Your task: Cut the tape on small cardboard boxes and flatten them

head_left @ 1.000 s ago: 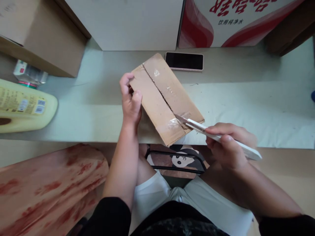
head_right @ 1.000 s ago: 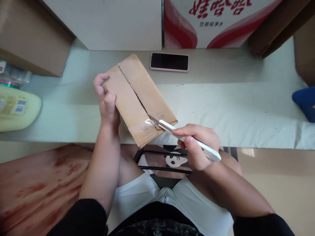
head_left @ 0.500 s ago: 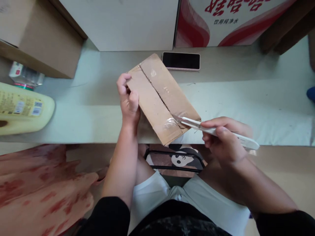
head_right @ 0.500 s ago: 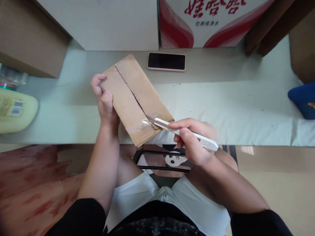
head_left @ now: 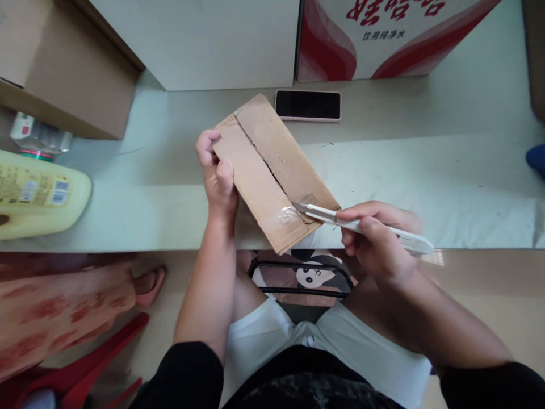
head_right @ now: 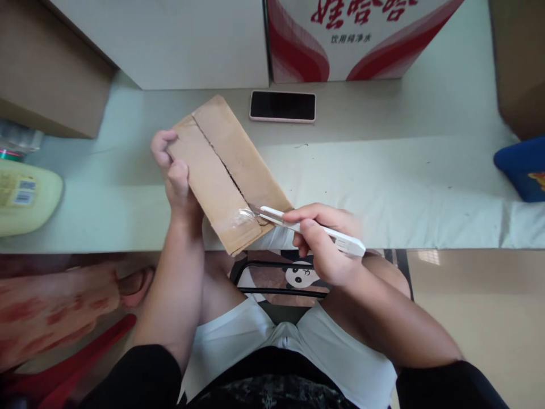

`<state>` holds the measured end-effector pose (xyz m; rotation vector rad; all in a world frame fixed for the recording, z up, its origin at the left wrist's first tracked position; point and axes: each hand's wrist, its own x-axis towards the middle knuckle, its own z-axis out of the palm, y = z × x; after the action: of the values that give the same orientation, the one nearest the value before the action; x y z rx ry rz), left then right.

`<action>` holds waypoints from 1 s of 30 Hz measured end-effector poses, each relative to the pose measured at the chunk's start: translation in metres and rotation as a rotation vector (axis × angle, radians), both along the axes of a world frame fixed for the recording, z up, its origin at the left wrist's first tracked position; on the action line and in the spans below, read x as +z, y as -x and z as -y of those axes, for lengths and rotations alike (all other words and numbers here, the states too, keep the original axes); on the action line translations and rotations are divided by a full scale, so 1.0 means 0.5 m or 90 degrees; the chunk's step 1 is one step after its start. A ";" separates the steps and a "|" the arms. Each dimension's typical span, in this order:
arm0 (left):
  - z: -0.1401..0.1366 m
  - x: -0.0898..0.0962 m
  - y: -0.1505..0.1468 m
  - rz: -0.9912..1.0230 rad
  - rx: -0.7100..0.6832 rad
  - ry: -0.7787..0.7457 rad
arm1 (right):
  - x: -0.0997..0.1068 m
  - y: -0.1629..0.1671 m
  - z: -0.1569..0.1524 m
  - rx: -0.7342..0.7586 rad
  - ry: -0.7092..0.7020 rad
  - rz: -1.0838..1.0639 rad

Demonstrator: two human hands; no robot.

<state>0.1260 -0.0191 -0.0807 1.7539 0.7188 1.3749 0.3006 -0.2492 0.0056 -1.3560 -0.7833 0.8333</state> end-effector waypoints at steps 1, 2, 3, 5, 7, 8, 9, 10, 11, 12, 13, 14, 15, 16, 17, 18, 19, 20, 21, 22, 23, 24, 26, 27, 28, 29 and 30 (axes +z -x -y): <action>-0.001 -0.001 -0.001 0.000 0.005 0.002 | 0.000 0.001 0.000 0.006 0.007 0.003; -0.001 -0.002 -0.002 -0.002 0.009 0.005 | 0.000 0.000 0.001 0.012 0.009 0.011; -0.001 -0.002 -0.002 -0.004 0.013 0.006 | -0.001 -0.001 0.003 0.015 0.006 0.022; 0.000 -0.001 -0.001 -0.011 0.020 0.009 | -0.003 -0.008 0.011 0.014 -0.008 0.058; 0.002 0.001 0.000 -0.017 0.022 0.012 | -0.006 -0.017 0.019 0.000 -0.019 0.090; 0.003 0.002 0.001 -0.017 0.021 0.014 | -0.006 -0.021 0.022 -0.012 -0.025 0.099; 0.004 0.003 0.001 -0.013 0.020 0.014 | -0.007 -0.025 0.025 -0.022 -0.030 0.101; 0.004 0.004 0.001 -0.009 0.017 0.013 | -0.006 -0.027 0.026 -0.028 -0.036 0.096; 0.004 0.003 0.001 -0.002 0.015 0.009 | -0.006 -0.028 0.026 -0.029 -0.042 0.087; 0.004 0.003 0.001 0.005 0.011 0.003 | -0.006 -0.028 0.025 -0.024 -0.046 0.077; 0.004 0.001 0.001 0.011 0.007 -0.001 | -0.005 -0.027 0.023 -0.018 -0.045 0.067; 0.003 0.000 0.000 0.015 0.004 -0.004 | -0.004 -0.024 0.020 -0.015 -0.040 0.059; 0.002 -0.002 -0.001 0.021 0.002 -0.004 | -0.002 -0.020 0.017 -0.012 -0.033 0.051; 0.002 -0.004 -0.003 0.027 0.001 -0.004 | -0.001 -0.016 0.014 -0.010 -0.023 0.042; 0.002 -0.005 -0.004 0.032 -0.001 -0.002 | 0.001 -0.012 0.010 -0.009 -0.013 0.032; 0.002 -0.006 -0.006 0.035 -0.001 0.002 | 0.003 -0.007 0.007 -0.006 -0.002 0.023; 0.002 -0.006 -0.007 0.037 -0.001 0.007 | 0.005 -0.004 0.003 0.000 0.008 0.014; 0.003 -0.006 -0.008 0.034 -0.001 0.012 | 0.007 -0.001 0.001 0.009 0.016 0.007; 0.002 -0.005 -0.009 0.028 0.001 0.015 | 0.009 0.000 0.000 0.017 0.023 0.003; 0.002 -0.004 -0.008 0.020 0.005 0.017 | 0.010 -0.001 -0.001 0.021 0.028 0.004; 0.001 -0.003 -0.008 0.012 0.011 0.015 | 0.011 -0.003 0.000 0.023 0.031 0.007; 0.001 -0.002 -0.006 0.004 0.017 0.013 | 0.012 -0.006 0.002 0.018 0.028 0.011; 0.000 -0.001 -0.003 -0.011 0.023 0.010 | 0.012 -0.013 0.007 -0.005 0.010 0.018; -0.001 0.000 -0.002 -0.017 0.023 0.010 | 0.013 -0.016 0.009 -0.017 -0.004 0.019; 0.000 0.000 -0.001 -0.022 0.023 0.011 | 0.014 -0.019 0.011 -0.028 -0.019 0.017; 0.000 0.000 0.000 -0.027 0.021 0.011 | 0.016 -0.021 0.012 -0.036 -0.031 0.014; 0.001 0.000 0.000 -0.027 0.020 0.009 | 0.018 -0.022 0.014 -0.041 -0.039 0.010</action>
<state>0.1260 -0.0197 -0.0809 1.7717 0.7796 1.3537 0.3115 -0.2561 0.0146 -1.3287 -0.7672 0.7429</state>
